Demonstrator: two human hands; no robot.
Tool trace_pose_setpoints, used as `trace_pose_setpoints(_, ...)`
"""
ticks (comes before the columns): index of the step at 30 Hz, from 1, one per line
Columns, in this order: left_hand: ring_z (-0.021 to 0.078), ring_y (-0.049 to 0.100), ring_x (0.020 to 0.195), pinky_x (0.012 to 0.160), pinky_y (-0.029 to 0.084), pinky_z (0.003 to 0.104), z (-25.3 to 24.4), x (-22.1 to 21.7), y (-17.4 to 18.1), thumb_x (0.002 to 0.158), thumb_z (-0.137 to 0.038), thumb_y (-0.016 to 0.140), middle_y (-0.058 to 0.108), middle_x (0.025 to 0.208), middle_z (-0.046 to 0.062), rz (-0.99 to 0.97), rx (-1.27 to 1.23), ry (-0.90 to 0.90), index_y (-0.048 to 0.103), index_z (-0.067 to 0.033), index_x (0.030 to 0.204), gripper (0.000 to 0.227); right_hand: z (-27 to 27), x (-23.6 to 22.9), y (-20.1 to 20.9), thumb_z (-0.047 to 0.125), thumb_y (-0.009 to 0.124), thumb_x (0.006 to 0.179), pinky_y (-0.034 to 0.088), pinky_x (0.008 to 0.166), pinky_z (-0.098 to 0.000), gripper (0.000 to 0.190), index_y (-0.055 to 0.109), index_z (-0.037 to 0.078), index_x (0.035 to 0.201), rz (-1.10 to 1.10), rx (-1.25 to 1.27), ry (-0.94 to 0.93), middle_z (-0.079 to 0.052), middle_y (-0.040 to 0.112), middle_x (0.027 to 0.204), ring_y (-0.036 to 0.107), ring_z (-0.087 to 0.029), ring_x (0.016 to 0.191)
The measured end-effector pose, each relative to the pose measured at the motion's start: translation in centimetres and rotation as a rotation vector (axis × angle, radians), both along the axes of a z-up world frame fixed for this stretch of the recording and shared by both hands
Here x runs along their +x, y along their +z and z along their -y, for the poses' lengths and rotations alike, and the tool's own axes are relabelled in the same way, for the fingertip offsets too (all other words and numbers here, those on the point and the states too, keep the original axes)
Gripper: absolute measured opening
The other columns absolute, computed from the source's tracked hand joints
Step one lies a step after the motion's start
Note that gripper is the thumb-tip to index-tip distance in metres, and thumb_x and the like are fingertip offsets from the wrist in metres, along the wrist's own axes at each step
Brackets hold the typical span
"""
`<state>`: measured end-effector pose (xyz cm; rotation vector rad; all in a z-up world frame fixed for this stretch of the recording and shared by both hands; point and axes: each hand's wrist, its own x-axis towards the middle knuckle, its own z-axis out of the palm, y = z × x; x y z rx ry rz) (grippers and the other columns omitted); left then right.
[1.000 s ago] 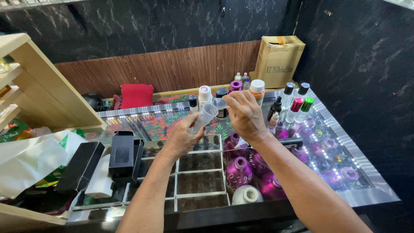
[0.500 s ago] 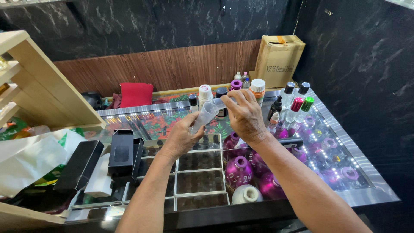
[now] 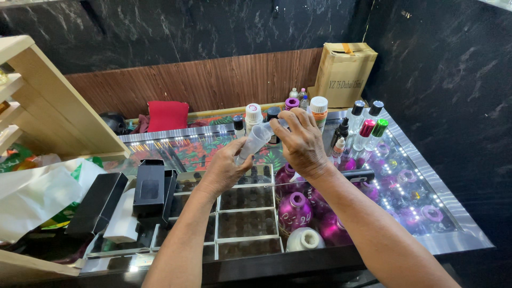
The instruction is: The person transfers liquid fragrance from a plastic cup into a small bottle using a syringe, then attaches a nozzle and a cap to the bottle.
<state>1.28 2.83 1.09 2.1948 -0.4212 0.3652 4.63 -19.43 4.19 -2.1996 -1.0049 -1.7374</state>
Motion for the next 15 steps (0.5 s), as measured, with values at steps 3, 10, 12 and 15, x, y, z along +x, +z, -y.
trace_pose_setpoints(3,0.0351,0.072,0.105,0.096,0.058,0.045,0.1,-0.2,0.4,0.091,-0.029,0.074,0.074,0.113,0.016,0.001,0.004,0.004,0.065,-0.0097,0.133,0.048,0.0,0.0,-0.2,-0.009,0.074,0.078,0.049,0.094,-0.0416,0.035,0.069,0.01,0.106,-0.046,-0.009,-0.003,-0.009,0.06,0.105,0.058,-0.031,0.104)
trace_pose_setpoints(10,0.0308,0.073,0.105,0.096,0.058,0.042,-0.3,0.2,-0.5,0.089,-0.026,0.074,0.075,0.111,0.014,-0.039,-0.05,0.011,0.065,-0.0103,0.132,0.047,0.6,0.4,-1.2,-0.002,0.082,0.078,0.053,0.067,-0.0433,0.035,0.063,0.008,0.105,-0.618,0.492,0.192,-0.01,0.059,0.091,0.066,-0.032,0.072)
trace_pose_setpoints(12,0.033,0.072,0.105,0.096,0.058,0.044,-0.4,0.3,-0.5,0.088,-0.024,0.075,0.075,0.11,0.015,-0.032,-0.084,-0.007,0.065,-0.0109,0.132,0.047,1.4,1.3,-2.2,0.016,0.088,0.075,0.051,0.067,-0.032,0.032,0.068,0.022,0.099,-0.926,0.662,0.123,0.005,0.067,0.08,0.063,-0.014,0.065)
trace_pose_setpoints(15,0.0297,0.073,0.104,0.094,0.058,0.041,-0.4,0.1,-0.2,0.088,-0.024,0.076,0.076,0.108,0.012,-0.038,-0.087,0.033,0.066,-0.0119,0.128,0.043,1.6,1.7,-2.5,0.002,0.087,0.073,0.058,0.066,-0.0263,0.039,0.069,0.011,0.107,-1.016,0.724,0.246,-0.006,0.073,0.084,0.067,-0.014,0.072)
